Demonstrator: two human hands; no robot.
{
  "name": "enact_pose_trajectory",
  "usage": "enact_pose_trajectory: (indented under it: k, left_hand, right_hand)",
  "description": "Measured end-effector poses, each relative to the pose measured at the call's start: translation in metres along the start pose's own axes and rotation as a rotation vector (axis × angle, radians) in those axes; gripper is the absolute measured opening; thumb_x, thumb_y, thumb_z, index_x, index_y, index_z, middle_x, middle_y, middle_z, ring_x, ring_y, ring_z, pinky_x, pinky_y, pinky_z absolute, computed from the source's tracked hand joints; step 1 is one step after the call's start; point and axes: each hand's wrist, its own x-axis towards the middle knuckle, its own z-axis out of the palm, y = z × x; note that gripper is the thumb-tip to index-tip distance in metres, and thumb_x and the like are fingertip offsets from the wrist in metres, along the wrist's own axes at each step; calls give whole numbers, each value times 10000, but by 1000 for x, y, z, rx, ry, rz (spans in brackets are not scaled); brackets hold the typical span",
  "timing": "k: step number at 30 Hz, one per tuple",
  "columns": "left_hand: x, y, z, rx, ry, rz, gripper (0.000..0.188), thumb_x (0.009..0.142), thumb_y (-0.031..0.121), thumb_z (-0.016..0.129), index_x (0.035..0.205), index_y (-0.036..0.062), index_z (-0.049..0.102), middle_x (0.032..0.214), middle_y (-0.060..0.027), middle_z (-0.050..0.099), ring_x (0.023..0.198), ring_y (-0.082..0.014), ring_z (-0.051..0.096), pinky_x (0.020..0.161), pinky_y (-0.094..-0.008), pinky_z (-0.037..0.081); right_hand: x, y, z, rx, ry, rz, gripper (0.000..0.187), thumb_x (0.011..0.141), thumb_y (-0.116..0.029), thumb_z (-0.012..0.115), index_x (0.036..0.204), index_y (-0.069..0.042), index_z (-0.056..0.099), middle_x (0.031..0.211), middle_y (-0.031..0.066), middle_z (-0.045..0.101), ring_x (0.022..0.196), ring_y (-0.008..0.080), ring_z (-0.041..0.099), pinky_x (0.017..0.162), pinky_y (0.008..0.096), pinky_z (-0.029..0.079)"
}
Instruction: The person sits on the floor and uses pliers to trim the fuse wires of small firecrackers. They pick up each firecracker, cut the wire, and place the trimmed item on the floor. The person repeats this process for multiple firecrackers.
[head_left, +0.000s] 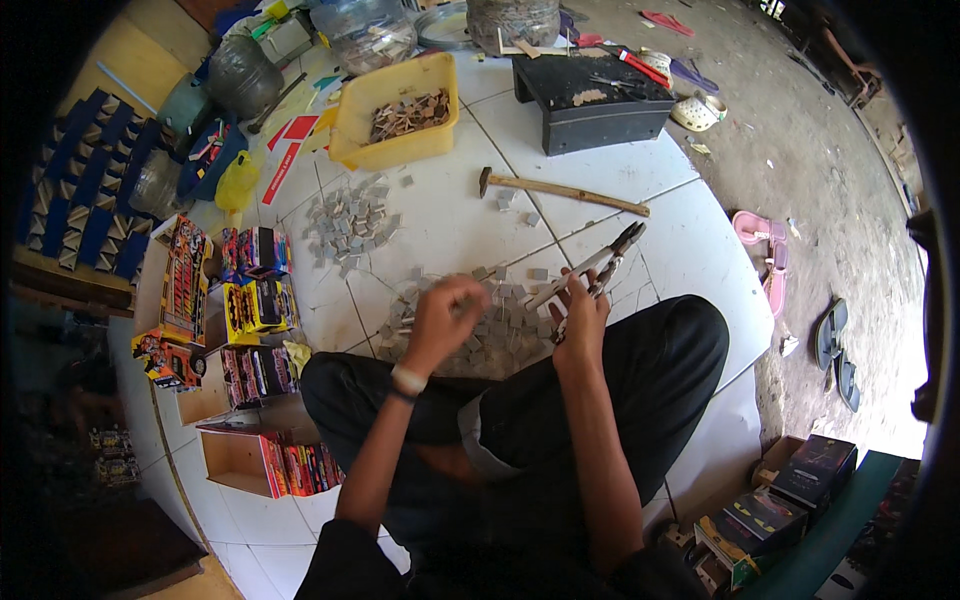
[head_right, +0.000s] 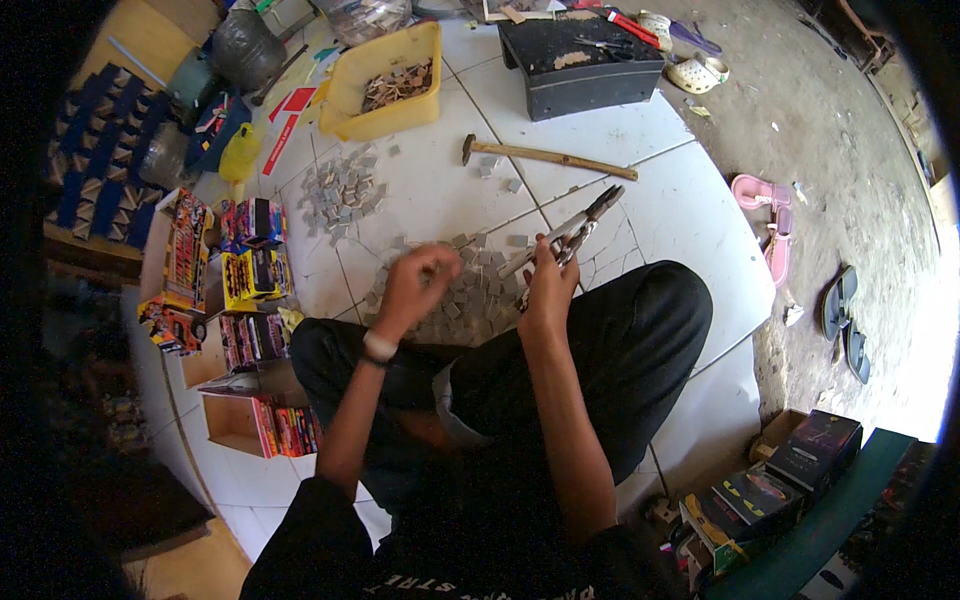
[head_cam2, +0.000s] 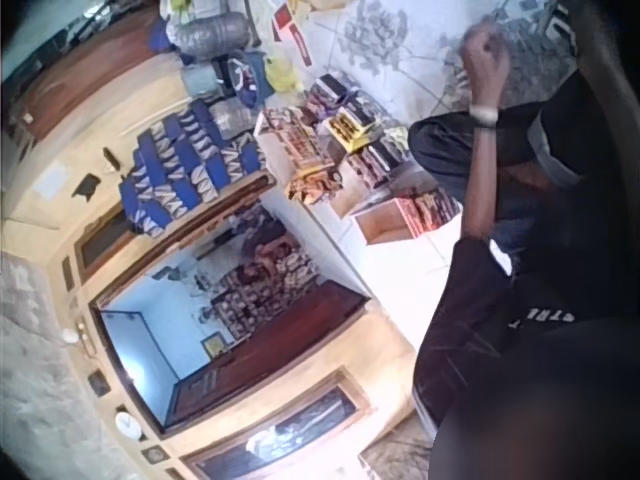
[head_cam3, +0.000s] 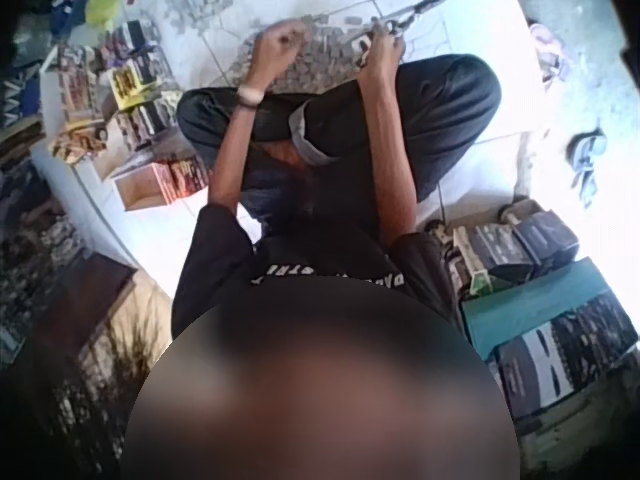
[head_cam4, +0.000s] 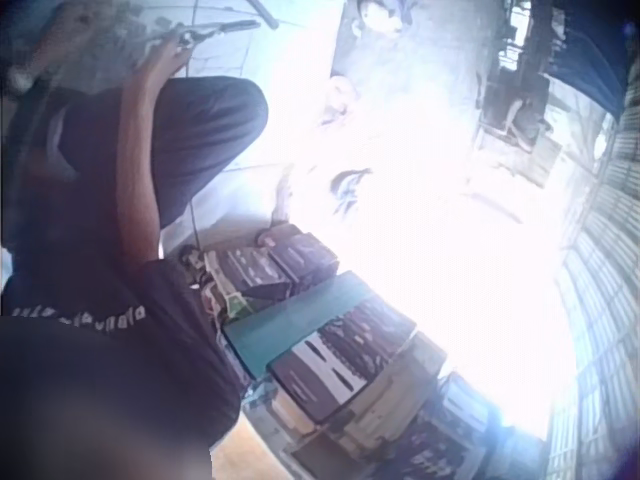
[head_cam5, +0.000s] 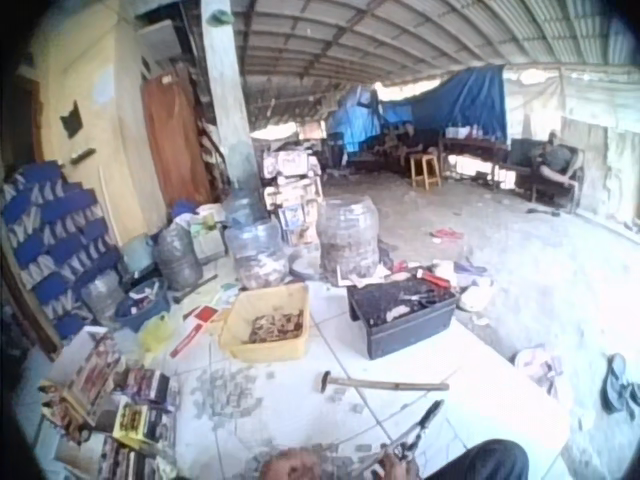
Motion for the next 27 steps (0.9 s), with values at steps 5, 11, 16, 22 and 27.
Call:
enact_pose_trajectory:
  k: [5, 11, 16, 22, 27]
  left_hand:
    - [-73, 68, -23, 290, -655, 144, 127, 850, 187, 770, 831, 60, 771, 994, -87, 717, 1055, -300, 640, 979, -417, 470]
    - [-55, 87, 1, 666, -943, 328, 90, 779, 84, 695, 813, 63, 776, 912, -107, 721, 1099, -320, 608, 990, -504, 396]
    - [-33, 79, -16, 253, 124, 126, 158, 958, 82, 612, 1014, 26, 750, 862, -181, 705, 973, -352, 663, 900, -440, 491]
    - [-66, 74, -5, 191, -919, 24, 311, 980, 111, 641, 1275, 18, 678, 977, -238, 726, 936, -314, 737, 831, -430, 550]
    - [-51, 36, 34, 60, 70, 281, 369, 955, -61, 539, 1286, 20, 682, 1257, -188, 699, 1100, -343, 710, 992, -449, 542]
  right_hand:
    - [-1, -3, -2, -17, 0, -29, 595, 1042, -249, 570, 1574, -63, 381, 1450, 102, 604, 1303, 230, 538, 1060, 427, 390]
    - [-1, -1, -2, 0, -72, -7, 577, 1030, -229, 588, 1544, -46, 398, 1417, 113, 621, 1327, 252, 537, 1077, 451, 411]
    - [2, -8, -8, 58, -31, -45, 571, 1040, -232, 589, 1545, -61, 387, 1418, 119, 616, 1325, 264, 539, 1080, 453, 429]
    - [6, -30, -20, 124, 84, -349, 554, 1051, -181, 597, 1547, -47, 389, 1408, 142, 622, 1337, 273, 558, 1125, 459, 433]
    - [-1, -48, -29, 97, 21, -607, 595, 1064, -167, 572, 1591, -50, 320, 1452, 169, 574, 1350, 276, 551, 1149, 473, 430]
